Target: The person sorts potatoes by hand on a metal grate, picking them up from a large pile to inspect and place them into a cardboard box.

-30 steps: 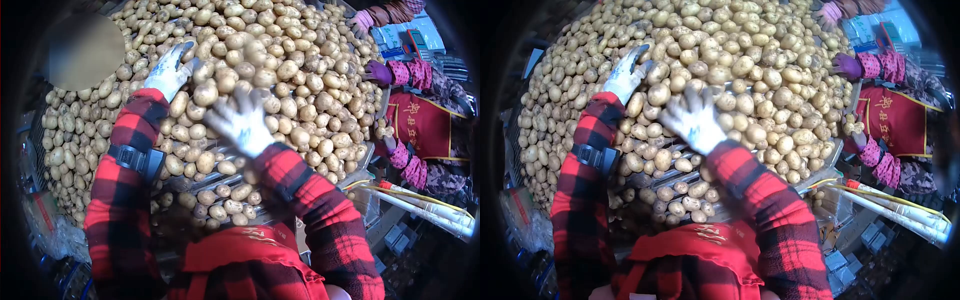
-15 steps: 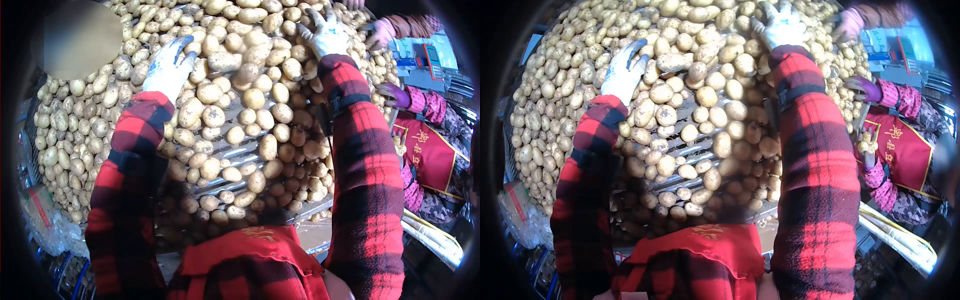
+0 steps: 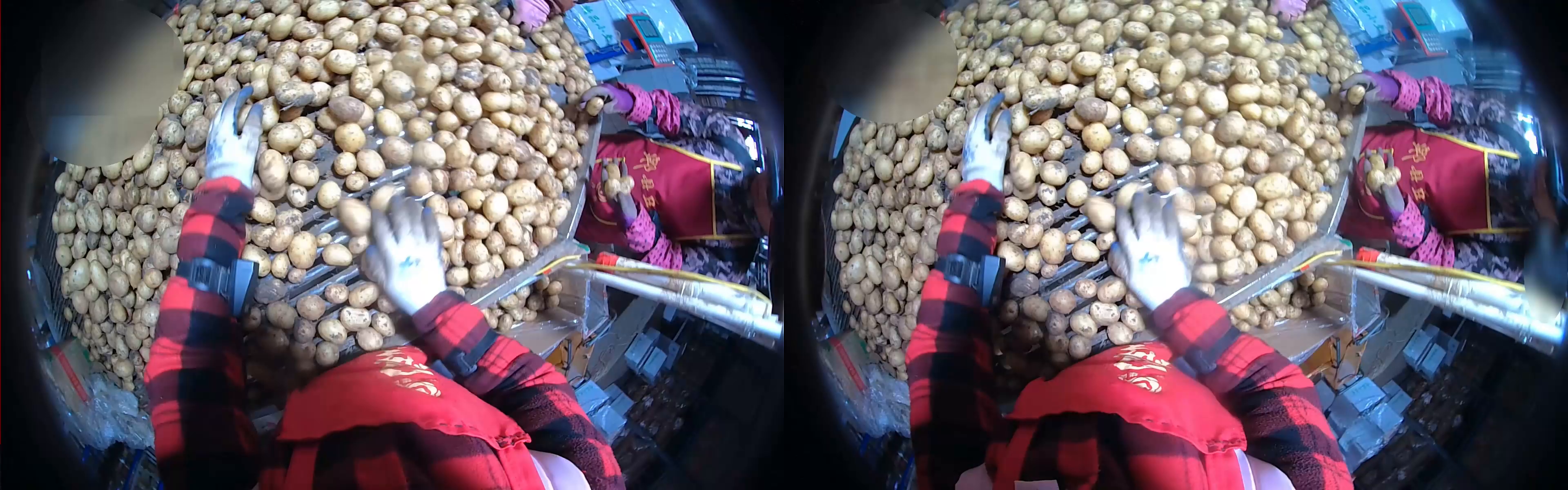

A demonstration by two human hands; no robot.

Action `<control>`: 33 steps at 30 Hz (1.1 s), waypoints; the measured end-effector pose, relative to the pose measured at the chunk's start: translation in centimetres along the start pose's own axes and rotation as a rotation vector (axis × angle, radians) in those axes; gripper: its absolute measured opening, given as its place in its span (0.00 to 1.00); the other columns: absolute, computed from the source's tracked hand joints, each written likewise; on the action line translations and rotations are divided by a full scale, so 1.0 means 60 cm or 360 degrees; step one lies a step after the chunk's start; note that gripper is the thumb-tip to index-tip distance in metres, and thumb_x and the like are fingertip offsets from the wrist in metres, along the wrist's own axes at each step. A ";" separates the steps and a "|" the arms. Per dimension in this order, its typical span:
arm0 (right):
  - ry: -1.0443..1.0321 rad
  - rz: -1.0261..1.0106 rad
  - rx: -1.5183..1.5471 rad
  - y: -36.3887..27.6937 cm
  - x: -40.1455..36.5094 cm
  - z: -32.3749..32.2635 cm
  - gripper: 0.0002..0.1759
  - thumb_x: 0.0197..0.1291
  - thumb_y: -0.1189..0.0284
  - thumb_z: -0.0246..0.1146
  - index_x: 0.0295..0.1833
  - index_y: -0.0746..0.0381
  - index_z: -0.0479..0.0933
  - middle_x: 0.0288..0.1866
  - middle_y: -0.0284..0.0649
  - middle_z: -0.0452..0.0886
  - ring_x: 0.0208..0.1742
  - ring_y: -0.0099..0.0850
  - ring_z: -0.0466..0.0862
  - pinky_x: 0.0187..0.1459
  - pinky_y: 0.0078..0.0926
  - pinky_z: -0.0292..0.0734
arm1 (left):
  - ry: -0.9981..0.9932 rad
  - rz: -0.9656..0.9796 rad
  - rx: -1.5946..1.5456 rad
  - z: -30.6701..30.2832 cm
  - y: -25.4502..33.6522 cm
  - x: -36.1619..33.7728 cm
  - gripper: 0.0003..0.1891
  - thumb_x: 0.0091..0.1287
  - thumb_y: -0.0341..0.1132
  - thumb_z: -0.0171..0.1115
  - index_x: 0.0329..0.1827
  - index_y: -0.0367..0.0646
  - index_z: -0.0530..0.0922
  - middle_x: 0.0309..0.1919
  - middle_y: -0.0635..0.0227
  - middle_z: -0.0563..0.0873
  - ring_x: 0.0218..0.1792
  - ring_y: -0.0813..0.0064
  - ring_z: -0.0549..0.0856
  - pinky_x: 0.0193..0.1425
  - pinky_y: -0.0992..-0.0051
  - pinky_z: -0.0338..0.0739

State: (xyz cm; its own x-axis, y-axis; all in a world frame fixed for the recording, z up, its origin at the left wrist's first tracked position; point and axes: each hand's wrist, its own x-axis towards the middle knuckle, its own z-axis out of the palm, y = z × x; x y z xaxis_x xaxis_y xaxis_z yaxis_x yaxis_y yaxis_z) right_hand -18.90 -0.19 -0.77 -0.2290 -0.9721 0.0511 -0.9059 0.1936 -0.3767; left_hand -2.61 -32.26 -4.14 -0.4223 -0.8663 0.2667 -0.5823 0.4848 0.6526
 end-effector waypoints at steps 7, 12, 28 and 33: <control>0.0168 -0.0134 -0.0096 0.040 0.008 -0.064 0.31 0.61 0.66 0.72 0.70 0.56 0.77 0.70 0.49 0.79 0.71 0.49 0.77 0.77 0.67 0.63 | 0.0245 0.0137 -0.0339 -0.073 0.099 -0.186 0.22 0.75 0.28 0.67 0.71 0.40 0.80 0.69 0.52 0.83 0.73 0.51 0.80 0.81 0.53 0.71; -0.0525 0.0082 -0.0754 0.157 0.180 -0.058 0.39 0.64 0.60 0.72 0.81 0.48 0.74 0.83 0.49 0.72 0.85 0.55 0.66 0.84 0.74 0.43 | -0.0080 0.0217 -0.0358 -0.048 0.173 -0.299 0.21 0.69 0.25 0.65 0.67 0.41 0.82 0.67 0.51 0.83 0.72 0.48 0.80 0.80 0.51 0.73; 0.0061 0.1145 0.1330 0.167 -0.191 -0.217 0.28 0.69 0.71 0.72 0.72 0.69 0.80 0.61 0.42 0.88 0.62 0.30 0.86 0.64 0.28 0.81 | -0.0748 0.0477 -0.0001 -0.030 0.178 -0.408 0.23 0.67 0.32 0.67 0.67 0.49 0.83 0.72 0.61 0.81 0.78 0.47 0.73 0.84 0.45 0.65; -0.0134 0.1452 0.0140 0.300 -0.421 -0.167 0.35 0.69 0.53 0.72 0.77 0.56 0.78 0.69 0.49 0.85 0.67 0.48 0.85 0.70 0.46 0.78 | -0.0738 0.0491 0.0022 -0.023 0.179 -0.406 0.24 0.66 0.32 0.69 0.67 0.49 0.84 0.72 0.62 0.82 0.78 0.49 0.74 0.84 0.47 0.66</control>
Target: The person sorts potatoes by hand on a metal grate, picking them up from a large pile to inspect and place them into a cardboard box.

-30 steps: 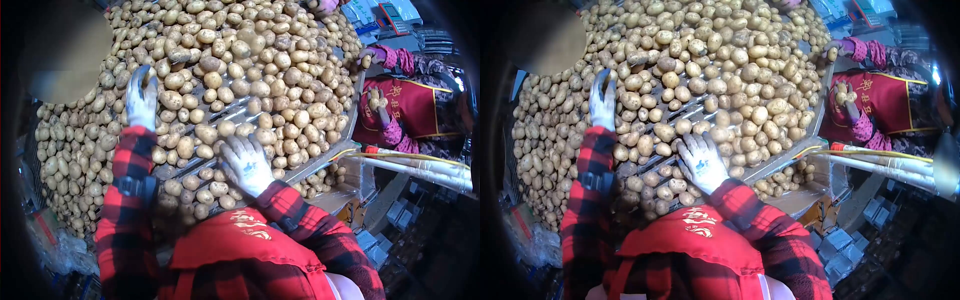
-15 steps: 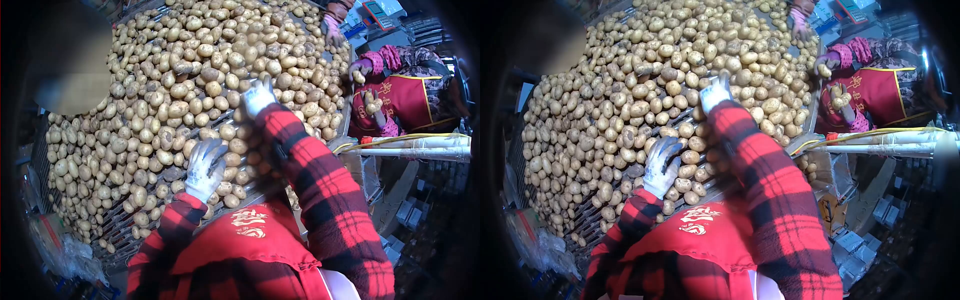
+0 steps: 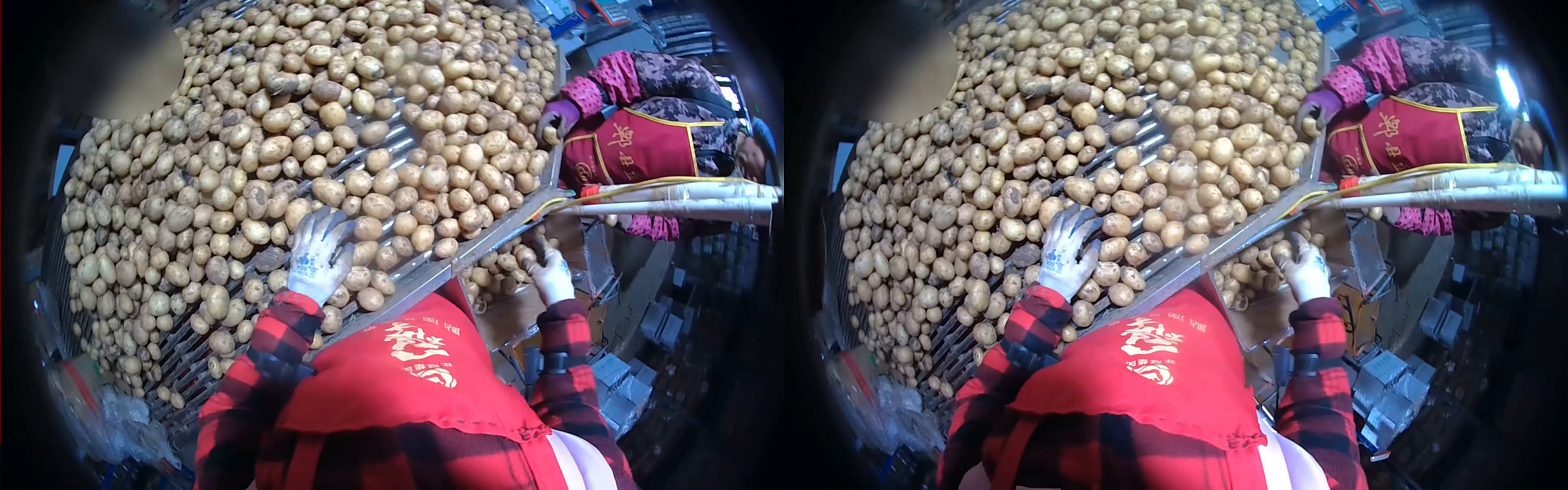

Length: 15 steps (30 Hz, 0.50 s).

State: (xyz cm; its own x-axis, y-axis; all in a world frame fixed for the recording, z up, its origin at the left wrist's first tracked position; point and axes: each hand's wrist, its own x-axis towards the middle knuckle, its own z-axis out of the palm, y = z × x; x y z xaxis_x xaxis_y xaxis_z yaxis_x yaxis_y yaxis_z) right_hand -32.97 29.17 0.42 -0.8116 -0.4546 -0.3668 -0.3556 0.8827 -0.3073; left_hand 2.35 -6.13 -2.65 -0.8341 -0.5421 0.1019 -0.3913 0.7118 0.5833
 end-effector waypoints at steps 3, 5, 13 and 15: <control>0.0525 -0.0496 -0.0226 -0.103 -0.024 0.001 0.29 0.65 0.60 0.71 0.70 0.58 0.82 0.64 0.52 0.87 0.63 0.52 0.86 0.67 0.51 0.77 | 0.0053 0.0032 -0.0219 -0.010 -0.003 0.005 0.22 0.66 0.28 0.67 0.65 0.49 0.85 0.69 0.61 0.84 0.76 0.49 0.77 0.84 0.48 0.66; 0.0565 -0.0839 0.0193 -0.204 -0.013 0.027 0.24 0.64 0.68 0.70 0.65 0.61 0.84 0.58 0.52 0.89 0.58 0.51 0.87 0.64 0.50 0.79 | 0.0117 0.0020 -0.0274 -0.039 0.003 0.011 0.20 0.67 0.25 0.66 0.63 0.48 0.86 0.67 0.61 0.86 0.75 0.49 0.79 0.84 0.46 0.66; 0.0343 -0.1983 0.0077 -0.584 0.138 0.145 0.26 0.68 0.64 0.69 0.71 0.55 0.80 0.68 0.46 0.83 0.66 0.49 0.81 0.73 0.54 0.70 | 0.0667 -0.0316 0.0535 -0.146 -0.183 0.098 0.29 0.74 0.44 0.68 0.77 0.51 0.78 0.74 0.57 0.80 0.78 0.51 0.74 0.86 0.44 0.59; 0.0385 -0.2143 0.0073 -0.689 0.191 0.154 0.27 0.68 0.61 0.70 0.70 0.55 0.79 0.67 0.45 0.82 0.65 0.47 0.81 0.71 0.54 0.70 | 0.0627 -0.0436 0.0591 -0.165 -0.236 0.121 0.34 0.73 0.49 0.68 0.81 0.51 0.73 0.73 0.53 0.80 0.77 0.51 0.74 0.84 0.46 0.62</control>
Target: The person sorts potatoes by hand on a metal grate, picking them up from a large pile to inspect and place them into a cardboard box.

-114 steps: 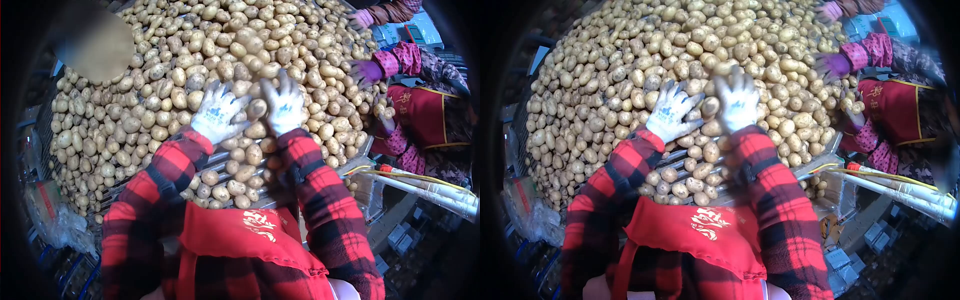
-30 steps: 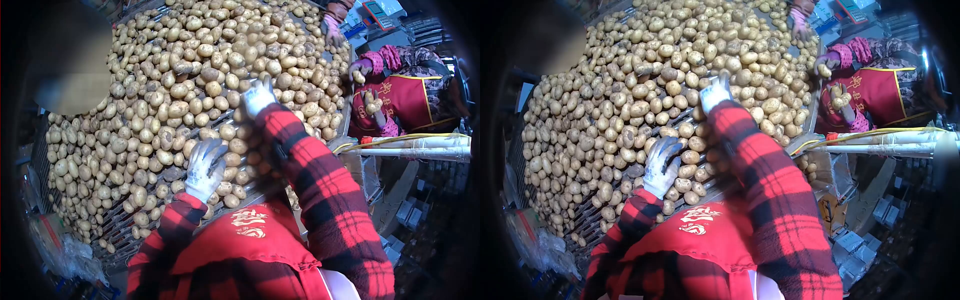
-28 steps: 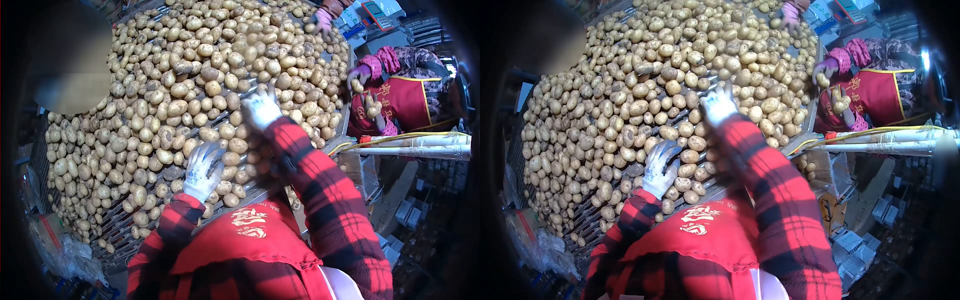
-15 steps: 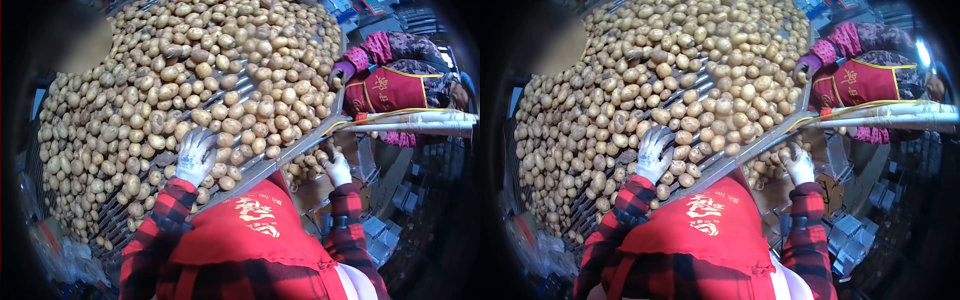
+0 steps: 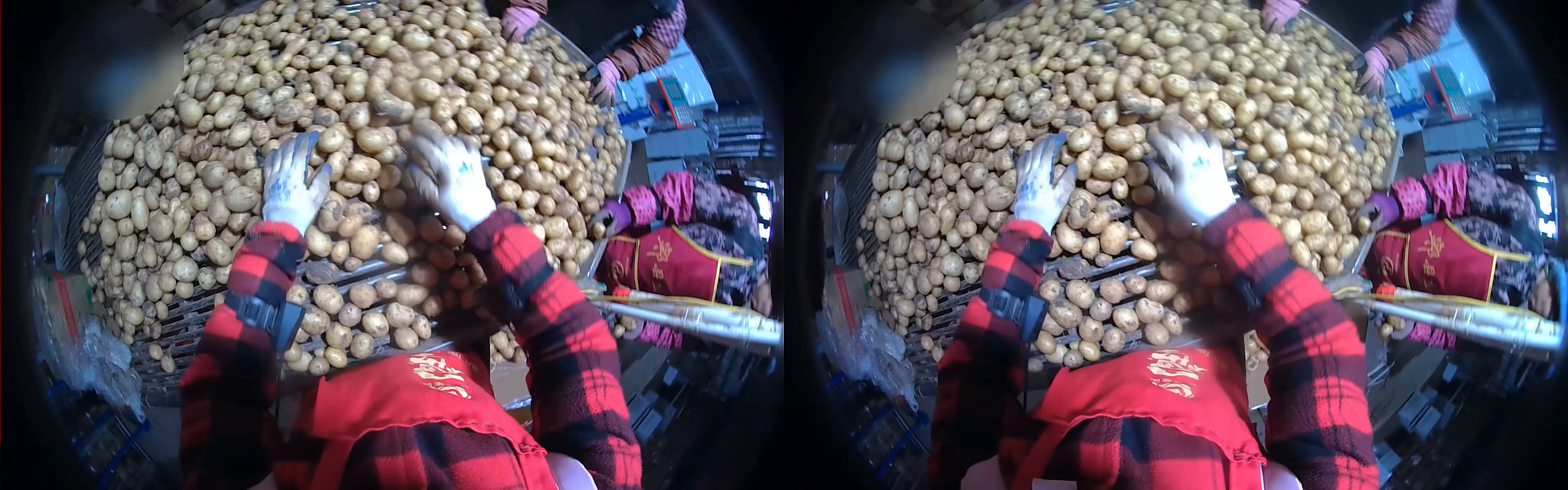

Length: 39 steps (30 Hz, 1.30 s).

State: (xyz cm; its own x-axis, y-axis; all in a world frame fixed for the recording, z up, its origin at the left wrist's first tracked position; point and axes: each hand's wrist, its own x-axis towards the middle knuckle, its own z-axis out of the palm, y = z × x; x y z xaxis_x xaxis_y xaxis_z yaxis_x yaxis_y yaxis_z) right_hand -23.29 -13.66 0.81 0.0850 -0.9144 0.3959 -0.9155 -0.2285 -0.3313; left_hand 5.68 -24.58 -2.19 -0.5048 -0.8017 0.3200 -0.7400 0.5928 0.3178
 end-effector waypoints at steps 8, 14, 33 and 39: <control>-0.0913 0.0263 -0.0421 0.046 0.342 0.129 0.38 0.68 0.45 0.66 0.81 0.44 0.73 0.82 0.40 0.75 0.82 0.50 0.72 0.77 0.67 0.66 | -0.0632 -0.0225 -0.0087 -0.011 -0.022 0.120 0.37 0.72 0.61 0.66 0.82 0.56 0.73 0.78 0.52 0.77 0.73 0.45 0.81 0.78 0.52 0.74; -0.0978 0.0234 -0.0524 0.026 0.320 0.146 0.36 0.70 0.48 0.66 0.82 0.39 0.70 0.80 0.41 0.75 0.81 0.54 0.70 0.77 0.84 0.54 | -0.0554 -0.0203 0.0102 0.020 0.001 0.106 0.36 0.72 0.63 0.64 0.82 0.62 0.75 0.81 0.55 0.74 0.77 0.48 0.76 0.80 0.47 0.70; -0.0488 0.0221 -0.0571 0.111 -0.172 -0.124 0.31 0.59 0.60 0.76 0.70 0.43 0.81 0.79 0.44 0.74 0.79 0.50 0.71 0.75 0.64 0.64 | -0.0645 0.0717 -0.0577 0.053 0.295 -0.128 0.24 0.68 0.43 0.66 0.68 0.60 0.83 0.73 0.60 0.79 0.76 0.48 0.75 0.81 0.41 0.67; -0.0310 0.0491 -0.0768 0.085 -0.200 -0.117 0.37 0.55 0.61 0.78 0.73 0.42 0.80 0.81 0.45 0.71 0.82 0.54 0.66 0.78 0.71 0.58 | -0.0518 0.0851 -0.0830 -0.009 0.219 -0.143 0.21 0.66 0.39 0.70 0.64 0.55 0.85 0.70 0.66 0.81 0.75 0.58 0.76 0.82 0.44 0.66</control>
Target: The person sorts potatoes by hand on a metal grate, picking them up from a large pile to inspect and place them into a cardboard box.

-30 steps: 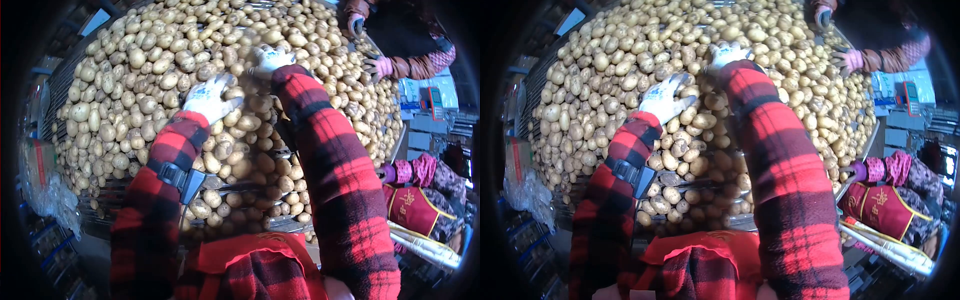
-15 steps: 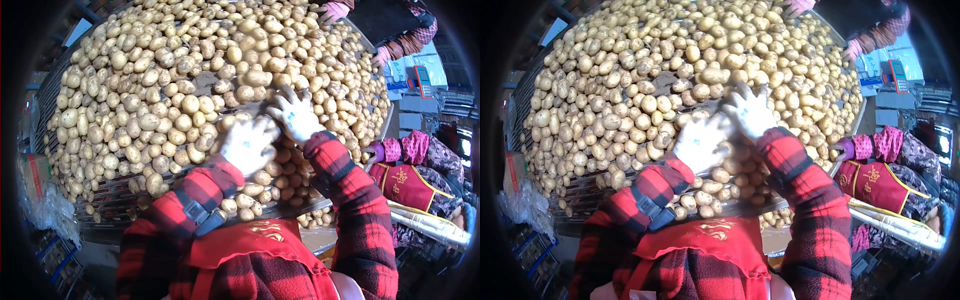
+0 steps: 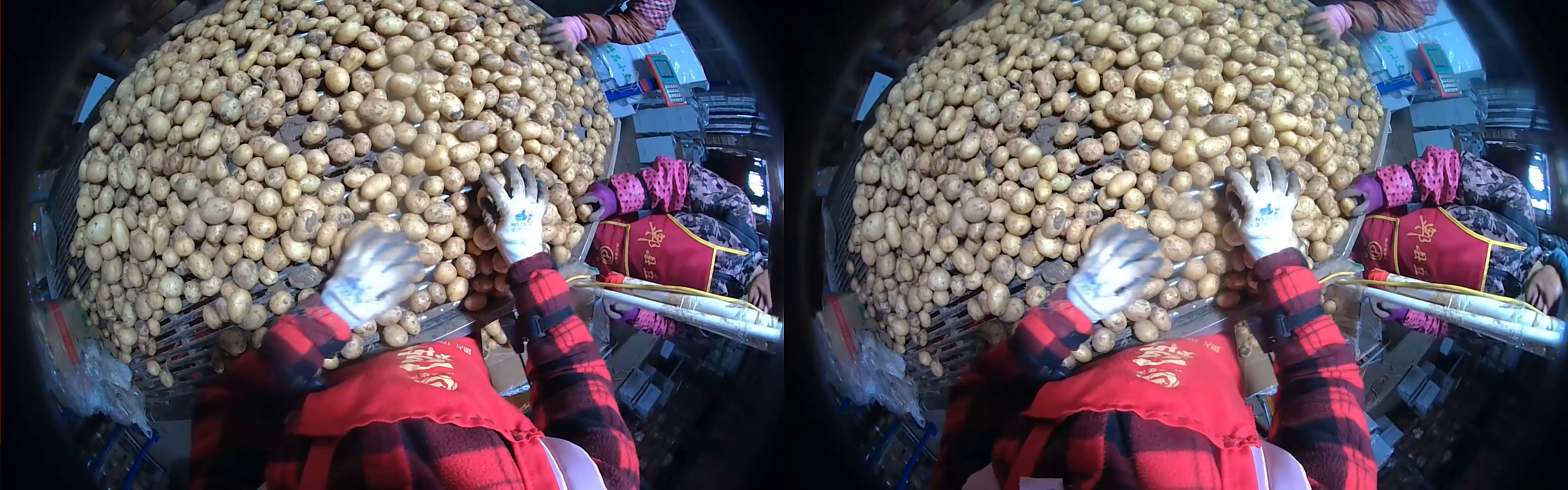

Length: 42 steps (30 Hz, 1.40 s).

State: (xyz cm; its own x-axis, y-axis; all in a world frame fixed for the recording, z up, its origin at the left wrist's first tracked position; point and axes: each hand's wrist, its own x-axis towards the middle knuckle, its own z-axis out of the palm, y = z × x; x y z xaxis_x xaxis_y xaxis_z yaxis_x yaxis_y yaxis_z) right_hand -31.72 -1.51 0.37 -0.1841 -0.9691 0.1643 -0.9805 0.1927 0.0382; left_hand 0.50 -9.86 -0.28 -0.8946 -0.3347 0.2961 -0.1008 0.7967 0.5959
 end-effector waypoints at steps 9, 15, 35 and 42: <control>0.0226 -0.0211 0.0388 -0.137 0.135 0.039 0.35 0.56 0.63 0.76 0.72 0.46 0.79 0.80 0.46 0.71 0.77 0.57 0.70 0.78 0.72 0.59 | 0.0246 -0.0684 0.0678 -0.048 -0.103 -0.033 0.23 0.71 0.45 0.69 0.68 0.53 0.85 0.71 0.63 0.80 0.72 0.52 0.76 0.77 0.43 0.68; 0.0282 -0.0050 -0.0094 -0.061 0.333 0.131 0.26 0.70 0.47 0.68 0.70 0.40 0.81 0.82 0.43 0.72 0.80 0.55 0.70 0.76 0.73 0.60 | 0.0234 -0.0876 0.0599 -0.067 -0.106 -0.031 0.27 0.70 0.41 0.70 0.73 0.51 0.81 0.69 0.58 0.83 0.69 0.49 0.80 0.74 0.51 0.74; -0.0410 -0.0543 0.1238 -0.245 -0.098 -0.031 0.29 0.65 0.63 0.68 0.71 0.57 0.80 0.69 0.45 0.81 0.76 0.50 0.75 0.78 0.58 0.64 | 0.0062 -0.0720 -0.0138 -0.021 0.052 -0.128 0.23 0.65 0.38 0.74 0.65 0.51 0.86 0.66 0.61 0.85 0.72 0.53 0.79 0.78 0.49 0.73; 0.0191 -0.0461 0.0858 -0.239 0.050 -0.032 0.34 0.58 0.71 0.70 0.73 0.56 0.77 0.75 0.49 0.74 0.75 0.51 0.74 0.77 0.60 0.63 | -0.0118 -0.0597 -0.0215 -0.030 0.068 -0.137 0.21 0.69 0.42 0.70 0.65 0.56 0.87 0.71 0.62 0.82 0.74 0.52 0.78 0.80 0.46 0.69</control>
State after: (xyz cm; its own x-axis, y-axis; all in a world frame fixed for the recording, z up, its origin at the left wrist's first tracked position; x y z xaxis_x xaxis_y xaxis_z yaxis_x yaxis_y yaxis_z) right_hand -18.08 -6.89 2.21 0.0731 -0.9402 0.3326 -0.8918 -0.2109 -0.4002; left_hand 8.21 -4.80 1.06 -0.8361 -0.5484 -0.0125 -0.3726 0.5510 0.7467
